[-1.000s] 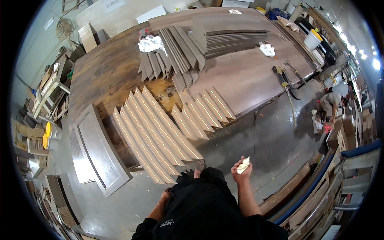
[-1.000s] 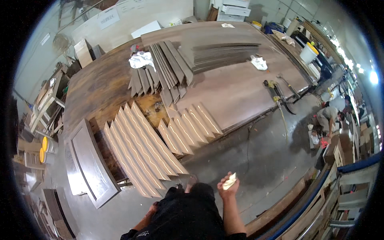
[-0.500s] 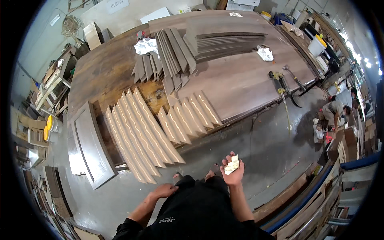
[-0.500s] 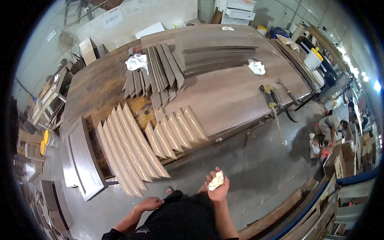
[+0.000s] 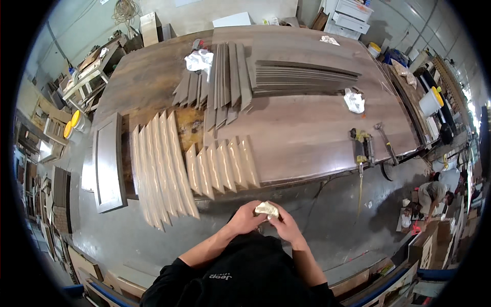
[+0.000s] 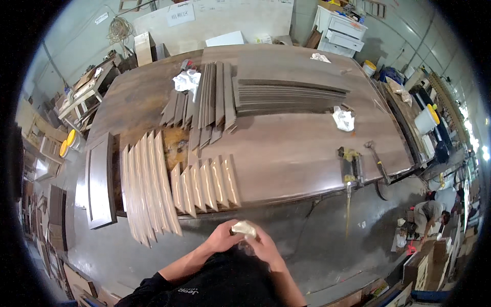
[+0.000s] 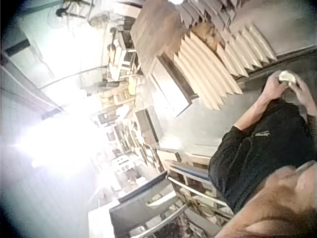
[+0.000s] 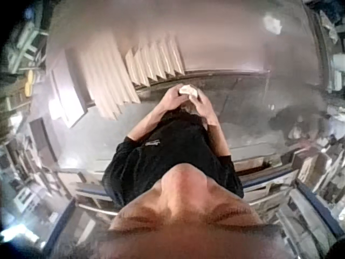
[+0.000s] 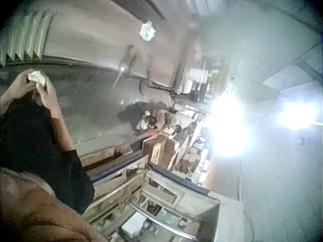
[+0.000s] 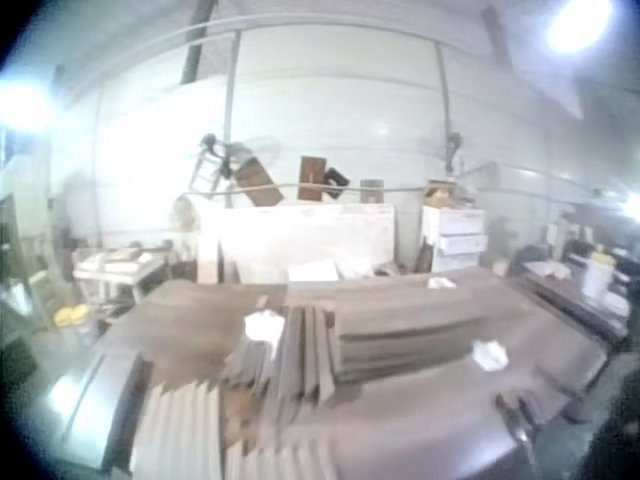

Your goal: Assembling the frame of a wooden cabinet door and securing the joints using a pneumatic nail gun.

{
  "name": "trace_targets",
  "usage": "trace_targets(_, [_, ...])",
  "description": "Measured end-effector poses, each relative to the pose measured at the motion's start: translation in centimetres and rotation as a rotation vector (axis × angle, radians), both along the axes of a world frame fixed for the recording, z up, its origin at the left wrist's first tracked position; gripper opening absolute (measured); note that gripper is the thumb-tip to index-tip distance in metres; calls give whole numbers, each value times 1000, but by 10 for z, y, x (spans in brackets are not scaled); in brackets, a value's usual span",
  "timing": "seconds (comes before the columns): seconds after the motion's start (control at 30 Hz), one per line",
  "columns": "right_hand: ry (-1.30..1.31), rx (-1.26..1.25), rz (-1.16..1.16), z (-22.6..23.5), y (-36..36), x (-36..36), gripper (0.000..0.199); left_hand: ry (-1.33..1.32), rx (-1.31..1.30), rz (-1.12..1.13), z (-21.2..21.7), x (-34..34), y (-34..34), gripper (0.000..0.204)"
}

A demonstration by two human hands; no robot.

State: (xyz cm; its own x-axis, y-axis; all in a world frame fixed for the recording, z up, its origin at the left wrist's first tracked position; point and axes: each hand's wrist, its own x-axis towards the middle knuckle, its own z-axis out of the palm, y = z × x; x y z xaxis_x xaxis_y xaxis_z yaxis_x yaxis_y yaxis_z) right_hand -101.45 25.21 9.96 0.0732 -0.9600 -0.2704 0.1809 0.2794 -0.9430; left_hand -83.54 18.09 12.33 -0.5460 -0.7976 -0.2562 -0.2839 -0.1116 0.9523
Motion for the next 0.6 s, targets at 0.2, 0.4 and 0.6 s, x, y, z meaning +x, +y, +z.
trace_targets(0.2, [238, -90, -23, -7, -23, -59, 46, -52, -237, -201, -29, -55, -43, 36])
trace_targets(0.4, [414, 120, -462, -8, -36, -162, 34, 30, 4, -338, -17, -145, -113, 42])
trace_targets(0.6, [277, 6, -876, 20, -69, -286, 33, -270, -520, -255, -51, -206, -160, 53])
